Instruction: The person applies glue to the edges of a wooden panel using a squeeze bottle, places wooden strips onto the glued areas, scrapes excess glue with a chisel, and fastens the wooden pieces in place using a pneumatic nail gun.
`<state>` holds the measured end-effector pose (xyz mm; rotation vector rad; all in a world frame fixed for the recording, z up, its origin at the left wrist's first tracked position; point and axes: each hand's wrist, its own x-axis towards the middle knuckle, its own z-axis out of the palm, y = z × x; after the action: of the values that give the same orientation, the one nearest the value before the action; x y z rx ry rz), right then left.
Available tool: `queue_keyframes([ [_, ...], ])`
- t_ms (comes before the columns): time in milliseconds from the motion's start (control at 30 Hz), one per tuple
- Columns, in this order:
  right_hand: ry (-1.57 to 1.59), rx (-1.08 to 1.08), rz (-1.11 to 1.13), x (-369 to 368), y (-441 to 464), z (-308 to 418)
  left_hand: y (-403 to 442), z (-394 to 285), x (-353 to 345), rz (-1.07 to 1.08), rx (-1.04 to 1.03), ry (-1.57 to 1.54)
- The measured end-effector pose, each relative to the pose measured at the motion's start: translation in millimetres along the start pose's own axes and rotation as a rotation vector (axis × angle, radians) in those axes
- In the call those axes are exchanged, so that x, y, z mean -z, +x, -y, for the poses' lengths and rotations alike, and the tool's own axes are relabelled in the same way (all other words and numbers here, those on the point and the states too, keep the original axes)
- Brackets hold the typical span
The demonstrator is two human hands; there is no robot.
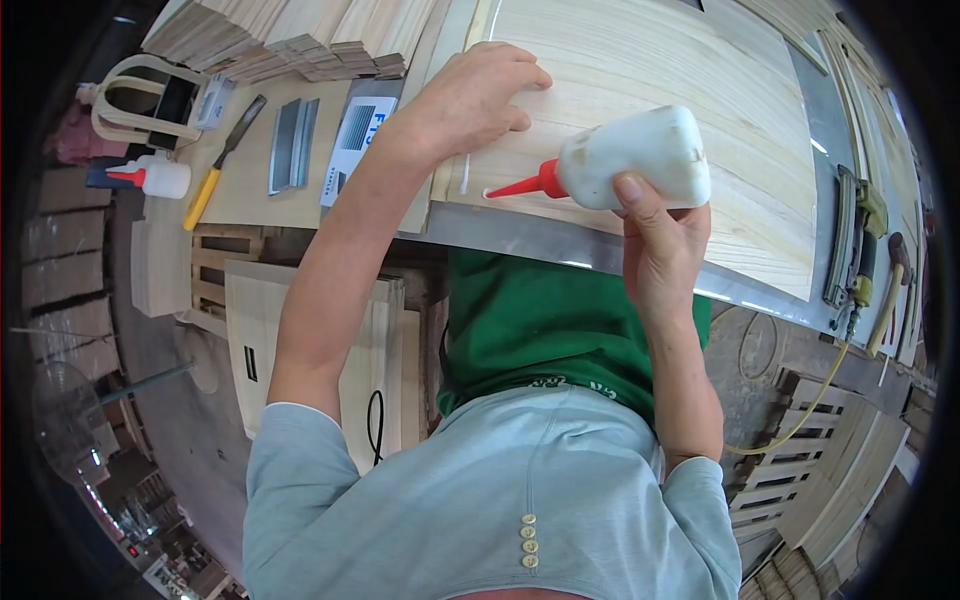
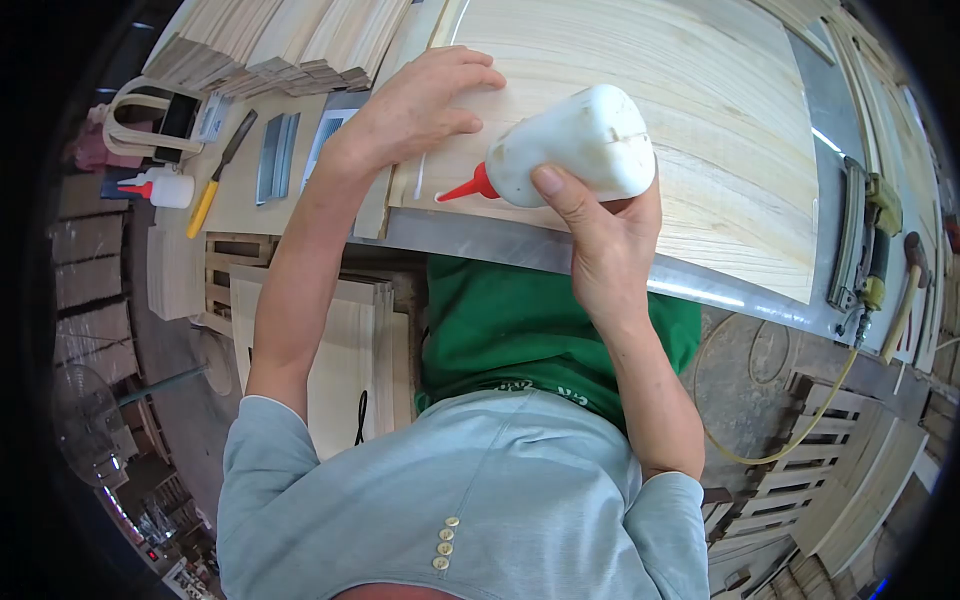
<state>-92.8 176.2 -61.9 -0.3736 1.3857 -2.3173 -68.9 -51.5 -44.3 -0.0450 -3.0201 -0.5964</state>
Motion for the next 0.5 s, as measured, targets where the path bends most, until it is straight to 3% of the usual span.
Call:
queue_keyframes([
  [167, 0.001, 0.038, -0.068, 31, -5, 21, 0, 7, -4, -0.029, -0.022, 0.008],
  [500, -0.164, 0.248, -0.273, 167, -41, 82, -1, 3, 0, 0.013, 0.035, -0.066],
])
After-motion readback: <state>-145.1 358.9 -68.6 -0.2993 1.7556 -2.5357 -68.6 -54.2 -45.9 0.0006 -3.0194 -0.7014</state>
